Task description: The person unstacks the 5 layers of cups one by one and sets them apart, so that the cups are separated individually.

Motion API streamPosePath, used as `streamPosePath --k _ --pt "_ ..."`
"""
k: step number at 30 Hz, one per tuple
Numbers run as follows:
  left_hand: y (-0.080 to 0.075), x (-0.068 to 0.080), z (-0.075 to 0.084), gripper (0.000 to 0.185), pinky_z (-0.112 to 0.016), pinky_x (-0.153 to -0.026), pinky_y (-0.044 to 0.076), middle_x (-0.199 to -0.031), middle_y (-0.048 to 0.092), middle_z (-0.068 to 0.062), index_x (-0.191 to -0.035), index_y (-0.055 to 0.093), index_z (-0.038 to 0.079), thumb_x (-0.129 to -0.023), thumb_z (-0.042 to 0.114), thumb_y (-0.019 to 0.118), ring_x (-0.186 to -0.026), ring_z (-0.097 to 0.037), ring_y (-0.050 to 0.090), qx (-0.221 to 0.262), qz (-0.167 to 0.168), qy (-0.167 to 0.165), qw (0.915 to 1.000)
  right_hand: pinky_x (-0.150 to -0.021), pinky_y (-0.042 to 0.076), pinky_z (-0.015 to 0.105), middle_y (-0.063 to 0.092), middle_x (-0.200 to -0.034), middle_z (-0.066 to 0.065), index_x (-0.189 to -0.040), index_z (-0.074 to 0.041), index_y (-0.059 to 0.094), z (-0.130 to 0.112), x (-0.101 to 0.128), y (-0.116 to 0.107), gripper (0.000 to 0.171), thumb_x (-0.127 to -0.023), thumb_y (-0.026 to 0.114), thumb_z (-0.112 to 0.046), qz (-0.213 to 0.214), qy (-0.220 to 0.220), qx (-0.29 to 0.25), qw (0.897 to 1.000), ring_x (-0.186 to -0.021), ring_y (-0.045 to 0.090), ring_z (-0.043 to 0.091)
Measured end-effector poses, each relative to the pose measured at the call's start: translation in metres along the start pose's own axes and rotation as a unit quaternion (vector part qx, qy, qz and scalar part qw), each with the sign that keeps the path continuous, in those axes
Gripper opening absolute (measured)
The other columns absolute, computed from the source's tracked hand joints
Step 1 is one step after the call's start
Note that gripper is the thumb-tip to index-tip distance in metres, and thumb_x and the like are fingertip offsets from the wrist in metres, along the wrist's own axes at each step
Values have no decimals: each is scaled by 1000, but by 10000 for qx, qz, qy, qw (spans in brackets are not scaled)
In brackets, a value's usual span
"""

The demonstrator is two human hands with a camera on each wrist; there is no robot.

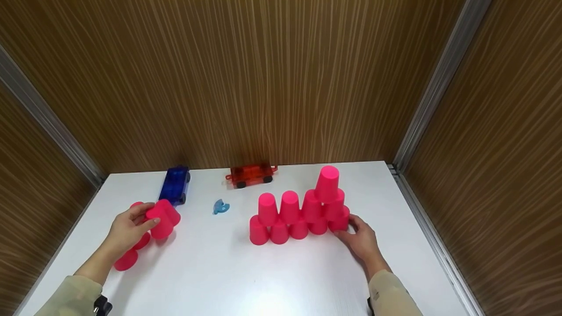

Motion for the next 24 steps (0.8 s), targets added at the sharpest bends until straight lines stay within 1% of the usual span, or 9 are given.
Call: streamPosePath --k 8,14,16,20,24 --pt "5 -3 -13 66 -49 -113 48 -156 50 -22 -162 43 9 -103 15 72 -140 -40 51 158 -48 -99 9998 -113 47 54 33 -168 17 -166 -14 33 1 1 -1 92 -94 80 -48 -21 90 -42 9999 -156 26 46" --pt "8 -3 -21 67 -50 -113 47 -158 48 -21 -163 41 9 -104 15 71 -141 -39 49 121 -74 -252 9996 -113 46 55 33 -169 17 -166 -15 34 0 1 0 90 -95 80 -46 -14 78 -20 10000 -156 25 46" --pt "9 -4 -22 67 -50 -113 48 -157 48 -21 -163 41 8 -103 14 71 -140 -39 49 78 -70 -233 9997 -115 45 55 34 -168 18 -165 -13 35 -1 1 0 89 -96 80 -45 15 32 51 10000 -156 26 46" --pt "10 -5 -25 64 -51 -111 49 -152 52 -23 -160 45 5 -102 10 72 -136 -39 52 -46 13 -69 10000 -118 41 56 36 -166 21 -164 -10 36 -3 0 -1 87 -96 79 -44 74 -17 181 9998 -155 28 47" --pt "11 -6 -28 63 -52 -110 50 -151 54 -24 -158 46 2 -102 9 72 -135 -40 54 -142 62 43 9999 -119 39 57 35 -166 21 -164 -10 36 -5 1 -1 87 -96 79 -43 59 8 158 9999 -155 27 47"
Point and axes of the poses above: each hand's wrist, its own x-axis away from the middle knuckle, its own y-axis out of the palm, z = x × y, the point moved 9 cm from there along -x, towards the middle knuckle
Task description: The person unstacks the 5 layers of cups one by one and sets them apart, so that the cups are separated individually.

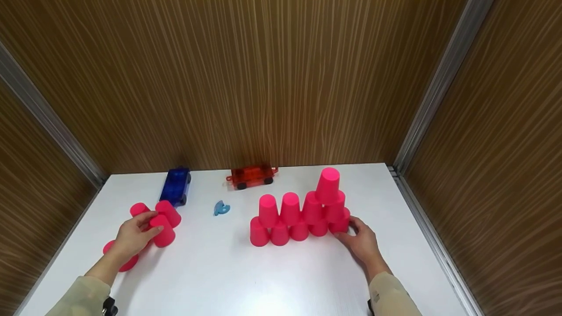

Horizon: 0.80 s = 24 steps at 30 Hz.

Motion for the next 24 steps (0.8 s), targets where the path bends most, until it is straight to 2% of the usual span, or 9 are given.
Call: streamPosePath --k 7,10,12,16,19,22,24 --pt "-1 5 -1 69 -53 -113 47 -159 46 -21 -164 39 9 -103 15 72 -145 -41 44 -36 -153 -372 9992 -117 41 58 34 -167 19 -165 -12 36 4 0 1 89 -95 80 -47 -28 37 55 10000 -156 26 47" --pt "-5 7 8 71 -53 -114 46 -161 44 -21 -165 38 10 -103 17 72 -148 -42 42 -53 -183 -427 9989 -116 42 57 34 -167 19 -165 -13 36 4 -1 2 90 -94 80 -49 -45 55 52 10000 -156 26 48" --pt "-9 9 20 71 -52 -113 47 -162 44 -21 -164 39 11 -103 17 72 -149 -42 42 -81 -157 -383 9991 -115 44 57 34 -168 18 -165 -14 36 4 -1 1 91 -94 81 -49 -44 79 2 10000 -156 25 47" --pt "-15 11 57 68 -49 -114 46 -163 43 -18 -163 41 11 -103 19 72 -150 -40 42 -90 -102 -21 9999 -114 45 56 34 -168 18 -165 -14 35 3 -1 0 92 -94 81 -48 -46 99 -50 9999 -156 25 47" --pt "-13 12 96 65 -49 -115 46 -163 45 -16 -161 44 10 -103 19 72 -150 -37 43 13 -101 494 9987 -114 45 56 34 -168 18 -165 -14 36 3 -1 0 90 -94 81 -46 -42 92 -52 9999 -156 26 47" --pt "-1 13 142 62 -47 -115 46 -159 50 -13 -158 50 11 -102 19 74 -148 -33 47 72 -162 1119 9936 -115 44 56 35 -167 19 -164 -13 38 3 -1 1 87 -95 80 -45 -9 49 -45 10000 -155 27 47" --pt "13 14 172 58 -45 -115 47 -156 54 -10 -155 54 12 -101 20 75 -145 -30 51 66 -229 1550 9876 -117 42 56 36 -166 19 -163 -12 38 3 -1 1 85 -96 80 -44 14 19 -25 10000 -155 27 47"
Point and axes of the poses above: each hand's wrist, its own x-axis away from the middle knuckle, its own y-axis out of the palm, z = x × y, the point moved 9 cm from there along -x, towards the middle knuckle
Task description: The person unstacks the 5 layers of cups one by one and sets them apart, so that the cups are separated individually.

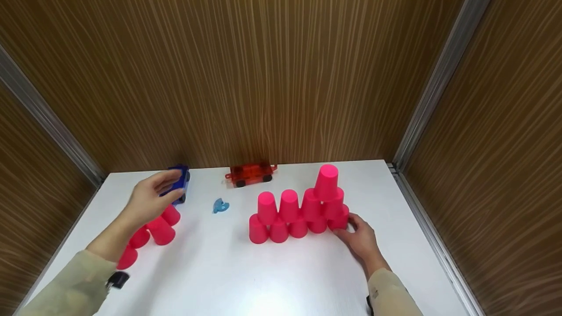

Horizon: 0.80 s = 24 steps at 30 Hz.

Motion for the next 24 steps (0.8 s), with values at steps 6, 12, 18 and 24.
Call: streamPosePath --k 6,12,18,24 --pt "61 -32 80 52 -39 -112 50 -148 62 -5 -149 60 13 -101 23 76 -138 -24 57 310 -340 927 9946 -117 42 56 35 -167 18 -164 -13 38 3 4 -1 88 -94 81 -46 39 50 -41 10000 -156 27 46" --pt "127 -53 137 53 -31 -102 56 -146 63 -5 -149 61 14 -99 25 78 -131 -20 61 552 -821 1354 9858 -115 45 56 32 -169 16 -166 -16 34 8 9 0 94 -92 82 -49 19 245 -212 9995 -157 24 46" --pt "185 -61 172 57 -24 -101 54 -150 60 0 -151 58 16 -99 29 78 -133 -16 59 483 -1223 1467 9804 -115 45 56 33 -169 15 -164 -17 37 7 14 2 91 -92 83 -46 35 263 -284 9992 -157 24 45" --pt "230 -65 188 60 -27 -102 54 -152 57 6 -155 56 22 -99 31 77 -136 -13 55 388 -1517 1303 9790 -112 49 53 38 -166 14 -162 -17 42 4 17 7 85 -92 84 -44 47 126 -353 9993 -155 28 44"
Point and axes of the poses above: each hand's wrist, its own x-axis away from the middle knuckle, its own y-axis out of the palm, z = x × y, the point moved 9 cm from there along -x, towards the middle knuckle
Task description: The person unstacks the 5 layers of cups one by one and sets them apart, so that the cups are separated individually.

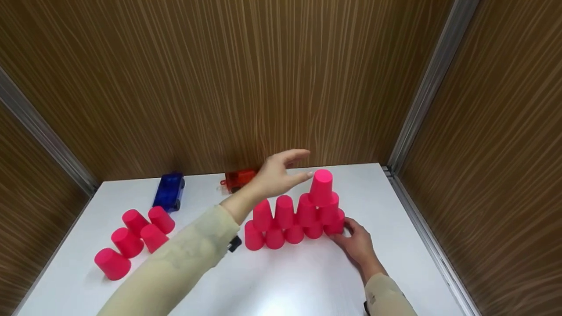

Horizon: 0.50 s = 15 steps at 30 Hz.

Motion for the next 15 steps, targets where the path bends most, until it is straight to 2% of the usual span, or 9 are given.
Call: streamPosePath --k 7,11,15 --pt "34 -17 1 60 -23 -104 51 -154 54 7 -154 56 22 -98 30 77 -141 -8 49 -19 -23 69 10000 -113 47 52 43 -162 15 -159 -13 44 -6 0 1 81 -94 82 -42 65 -377 166 9991 -154 32 43" --pt "46 -17 -5 59 -20 -101 51 -156 53 6 -154 58 23 -99 31 76 -141 -9 49 -165 -30 -14 9999 -115 46 52 44 -162 16 -159 -11 44 -7 1 3 80 -95 82 -41 76 -407 230 9989 -154 33 43" --pt "53 -15 -11 58 -17 -93 54 -153 55 6 -153 59 22 -98 32 77 -132 -10 55 -256 -35 -133 9996 -116 44 53 44 -162 17 -158 -11 46 -6 2 4 79 -95 82 -41 111 -376 240 9989 -154 33 43"
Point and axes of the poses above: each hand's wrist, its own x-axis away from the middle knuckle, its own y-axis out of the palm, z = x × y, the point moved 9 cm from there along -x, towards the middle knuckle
